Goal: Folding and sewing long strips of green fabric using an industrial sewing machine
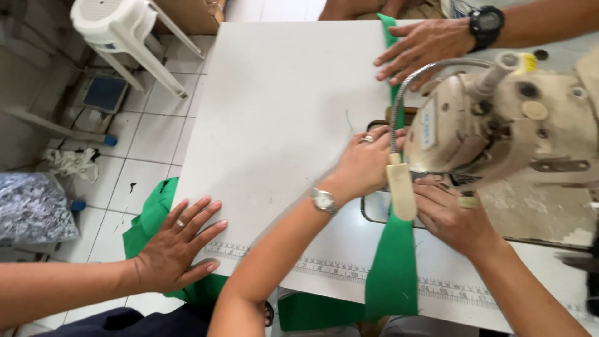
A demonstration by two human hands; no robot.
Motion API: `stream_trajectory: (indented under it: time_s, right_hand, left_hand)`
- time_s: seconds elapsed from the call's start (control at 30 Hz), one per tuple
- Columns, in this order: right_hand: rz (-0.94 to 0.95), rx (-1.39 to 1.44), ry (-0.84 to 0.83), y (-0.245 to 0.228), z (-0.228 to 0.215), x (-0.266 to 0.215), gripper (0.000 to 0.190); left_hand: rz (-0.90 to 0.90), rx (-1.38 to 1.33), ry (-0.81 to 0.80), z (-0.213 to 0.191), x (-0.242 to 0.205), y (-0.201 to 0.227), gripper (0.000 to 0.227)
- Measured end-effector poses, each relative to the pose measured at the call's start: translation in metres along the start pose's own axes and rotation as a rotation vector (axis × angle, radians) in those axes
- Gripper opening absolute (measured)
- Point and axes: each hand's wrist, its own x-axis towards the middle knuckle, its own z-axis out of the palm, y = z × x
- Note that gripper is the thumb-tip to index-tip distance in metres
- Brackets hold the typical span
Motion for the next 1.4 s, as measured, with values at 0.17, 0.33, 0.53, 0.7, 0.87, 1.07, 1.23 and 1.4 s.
stream_trajectory:
  time_s: [0.17, 0.33, 0.53, 0.7, 0.87, 1.07, 1.23, 1.4]
  right_hand:
    - [0.007, 0.074, -0.043, -0.001, 0.007, -0.011, 0.006]
    - [0.162, -0.059, -0.150, -0.015, 0.002, -0.035, 0.026]
    - [0.543, 0.282, -0.418, -0.096, -0.036, -0.107, 0.066]
    - [1.252, 1.455, -0.117, -0.172, -0.032, -0.182, 0.059]
    - [1.499, 1.245, -0.697, -0.217, -0.062, -0.157, 0.063]
    - [0.763, 0.969, -0.739, -0.255, -0.059, -0.169, 0.049]
    - [0.594, 0.877, -0.565, -0.269, -0.068, -0.141, 0.028]
    - [0.295, 1.077, -0.492, -0.256, -0.087, -0.102, 0.038]
  left_hand:
    - [-0.152, 0.077, -0.328, -0.017, 0.022, 0.003, 0.063]
    - [-0.309, 0.150, -0.338, -0.003, 0.027, -0.005, 0.065]
    - [-0.482, -0.007, 0.104, -0.058, -0.060, 0.046, 0.020]
    - [-0.611, -1.160, -0.176, -0.139, -0.164, 0.132, 0.025]
    - [-0.773, -1.162, -0.048, -0.134, -0.205, 0.164, 0.023]
    - [-0.982, -1.357, -0.078, -0.148, -0.227, 0.184, 0.040]
    - [-0.980, -1.484, -0.080, -0.168, -0.240, 0.192, 0.037]
    - [-1.093, -1.242, -0.017, -0.174, -0.253, 0.179, 0.017]
